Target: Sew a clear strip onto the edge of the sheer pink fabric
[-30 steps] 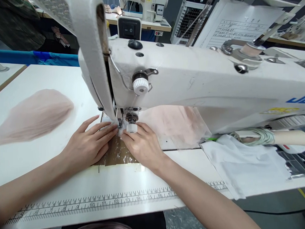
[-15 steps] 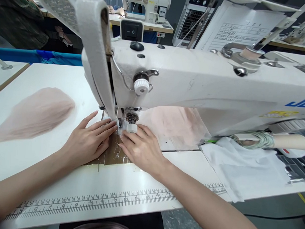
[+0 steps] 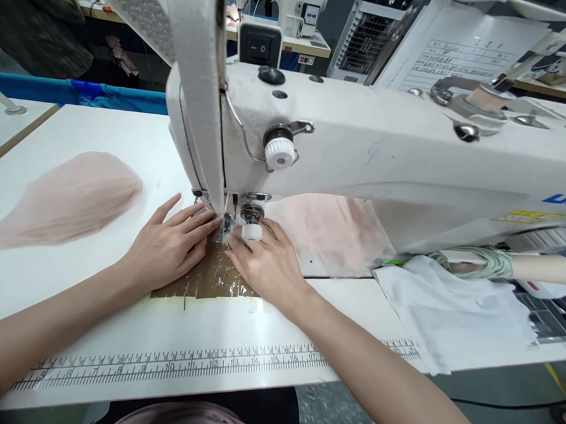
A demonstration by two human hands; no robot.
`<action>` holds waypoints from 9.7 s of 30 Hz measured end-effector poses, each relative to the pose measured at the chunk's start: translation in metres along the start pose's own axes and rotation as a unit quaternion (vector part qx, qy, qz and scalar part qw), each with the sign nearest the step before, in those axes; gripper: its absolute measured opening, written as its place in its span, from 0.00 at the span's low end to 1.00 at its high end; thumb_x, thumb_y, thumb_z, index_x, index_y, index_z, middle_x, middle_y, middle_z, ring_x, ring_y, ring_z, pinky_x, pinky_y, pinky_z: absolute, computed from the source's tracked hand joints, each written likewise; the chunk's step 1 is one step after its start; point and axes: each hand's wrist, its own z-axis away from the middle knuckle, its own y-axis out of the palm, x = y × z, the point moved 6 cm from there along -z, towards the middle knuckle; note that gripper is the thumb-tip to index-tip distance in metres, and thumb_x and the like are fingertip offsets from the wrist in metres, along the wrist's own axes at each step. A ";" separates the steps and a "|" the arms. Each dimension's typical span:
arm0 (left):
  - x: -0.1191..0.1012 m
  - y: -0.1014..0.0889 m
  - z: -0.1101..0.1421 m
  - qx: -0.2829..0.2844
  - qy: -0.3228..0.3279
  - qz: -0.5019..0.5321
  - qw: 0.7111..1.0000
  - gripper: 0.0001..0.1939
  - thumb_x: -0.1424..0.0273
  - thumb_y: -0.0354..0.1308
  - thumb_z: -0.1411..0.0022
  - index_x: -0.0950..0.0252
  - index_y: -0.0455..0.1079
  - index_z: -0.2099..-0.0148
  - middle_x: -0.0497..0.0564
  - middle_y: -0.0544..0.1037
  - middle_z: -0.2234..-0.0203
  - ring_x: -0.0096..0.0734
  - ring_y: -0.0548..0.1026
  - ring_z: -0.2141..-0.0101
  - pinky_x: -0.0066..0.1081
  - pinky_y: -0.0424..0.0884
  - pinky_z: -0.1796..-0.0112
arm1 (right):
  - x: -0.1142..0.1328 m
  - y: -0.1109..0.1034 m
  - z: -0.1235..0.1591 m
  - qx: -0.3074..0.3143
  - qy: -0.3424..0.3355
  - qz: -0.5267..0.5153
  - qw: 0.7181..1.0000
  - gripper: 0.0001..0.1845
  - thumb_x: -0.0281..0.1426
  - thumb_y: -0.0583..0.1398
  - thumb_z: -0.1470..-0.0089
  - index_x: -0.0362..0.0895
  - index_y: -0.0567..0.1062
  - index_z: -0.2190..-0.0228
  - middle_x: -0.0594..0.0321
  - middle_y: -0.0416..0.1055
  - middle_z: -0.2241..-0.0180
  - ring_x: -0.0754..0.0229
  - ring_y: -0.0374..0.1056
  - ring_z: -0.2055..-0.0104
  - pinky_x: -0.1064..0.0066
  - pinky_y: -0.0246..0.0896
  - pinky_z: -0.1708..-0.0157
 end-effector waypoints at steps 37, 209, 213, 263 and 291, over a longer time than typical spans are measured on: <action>-0.026 -0.013 0.015 0.238 -0.197 0.715 0.627 0.12 0.66 0.63 0.45 0.62 0.65 0.60 0.42 0.70 0.75 0.23 0.69 0.76 0.27 0.65 0.72 | 0.001 -0.024 0.003 0.136 0.292 -0.665 0.674 0.17 0.32 0.68 0.54 0.44 0.77 0.60 0.64 0.77 0.71 0.66 0.72 0.75 0.73 0.71 0.73; -0.038 0.006 0.026 0.245 -0.175 0.705 0.643 0.15 0.58 0.65 0.47 0.64 0.75 0.62 0.52 0.82 0.65 0.37 0.79 0.60 0.36 0.74 0.54 | 0.026 -0.051 0.039 0.126 0.206 -0.332 0.912 0.18 0.40 0.53 0.37 0.47 0.77 0.53 0.64 0.70 0.75 0.63 0.64 0.72 0.73 0.57 0.72; -0.038 0.004 0.026 0.243 -0.181 0.703 0.643 0.14 0.59 0.65 0.47 0.64 0.75 0.62 0.51 0.82 0.67 0.36 0.80 0.60 0.36 0.74 0.54 | 0.025 -0.049 0.040 0.120 0.216 -0.345 0.906 0.17 0.39 0.54 0.37 0.47 0.77 0.54 0.62 0.72 0.73 0.63 0.65 0.71 0.72 0.58 0.71; -0.038 0.003 0.026 0.205 -0.208 0.713 0.638 0.12 0.62 0.65 0.45 0.65 0.75 0.63 0.50 0.82 0.68 0.33 0.80 0.61 0.31 0.74 0.56 | 0.034 -0.051 0.034 0.060 0.207 -0.214 0.953 0.17 0.37 0.55 0.37 0.42 0.78 0.56 0.62 0.71 0.75 0.65 0.66 0.73 0.74 0.54 0.75; -0.031 0.005 0.025 0.208 -0.222 0.730 0.612 0.16 0.59 0.65 0.45 0.64 0.73 0.59 0.53 0.81 0.61 0.34 0.79 0.59 0.33 0.75 0.55 | 0.017 -0.041 0.042 0.060 0.373 -0.423 0.824 0.13 0.39 0.62 0.47 0.43 0.74 0.76 0.67 0.67 0.75 0.66 0.58 0.73 0.72 0.52 0.72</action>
